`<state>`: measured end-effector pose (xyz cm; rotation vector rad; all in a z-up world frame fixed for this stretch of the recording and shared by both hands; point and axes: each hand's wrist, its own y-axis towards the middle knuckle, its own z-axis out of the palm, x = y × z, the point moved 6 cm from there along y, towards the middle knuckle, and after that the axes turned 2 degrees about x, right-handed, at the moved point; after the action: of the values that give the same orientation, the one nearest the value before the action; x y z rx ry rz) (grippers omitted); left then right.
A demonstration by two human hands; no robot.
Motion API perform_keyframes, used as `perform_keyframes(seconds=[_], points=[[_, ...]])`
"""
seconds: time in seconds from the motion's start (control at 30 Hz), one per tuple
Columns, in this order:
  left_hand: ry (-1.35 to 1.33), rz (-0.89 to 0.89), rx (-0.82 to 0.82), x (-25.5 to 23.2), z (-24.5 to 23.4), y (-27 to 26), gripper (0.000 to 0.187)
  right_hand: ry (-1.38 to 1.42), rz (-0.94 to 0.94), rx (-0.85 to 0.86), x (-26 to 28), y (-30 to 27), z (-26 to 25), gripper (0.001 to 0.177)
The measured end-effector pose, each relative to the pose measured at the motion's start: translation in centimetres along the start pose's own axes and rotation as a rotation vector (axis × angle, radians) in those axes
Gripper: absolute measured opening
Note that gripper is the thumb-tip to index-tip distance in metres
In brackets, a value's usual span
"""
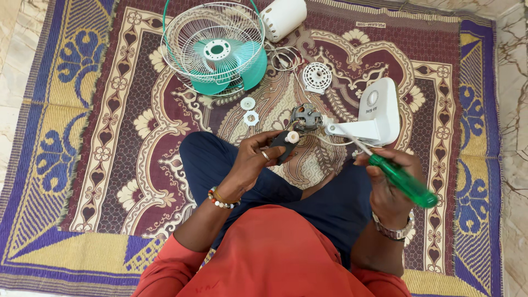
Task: The person sits on a rug and uses a screwdriver to remove a small white plastic cap from a black fan motor housing, then unscrews and removes a screw from the motor assembly. The person continues to manipulate the motor and screwdriver throughout the clip.
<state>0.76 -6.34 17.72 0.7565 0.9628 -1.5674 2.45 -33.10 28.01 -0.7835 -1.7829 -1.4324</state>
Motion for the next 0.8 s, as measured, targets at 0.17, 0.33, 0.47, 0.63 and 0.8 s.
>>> perform_keyframes(seconds=[0.17,0.33,0.47,0.63,0.8], points=[[-0.057,0.016,0.048,0.1,1.1,0.3,0.046,-0.396,-0.265,-0.074,3.4,2.1,1.2,0.022],[0.002,-0.003,0.015,0.8,1.4,1.2,0.045,-0.571,-0.257,-0.100,4.8,3.5,2.4,0.024],[-0.012,-0.029,0.009,1.4,1.4,2.1,0.046,-0.322,-0.224,-0.117,3.5,4.1,2.4,0.023],[0.050,-0.061,-0.030,2.1,0.9,3.3,0.045,-0.202,-0.198,-0.115,0.9,3.9,1.7,0.043],[0.090,-0.056,-0.036,2.6,0.8,4.3,0.046,-0.222,-0.260,-0.076,0.0,3.5,2.2,0.075]])
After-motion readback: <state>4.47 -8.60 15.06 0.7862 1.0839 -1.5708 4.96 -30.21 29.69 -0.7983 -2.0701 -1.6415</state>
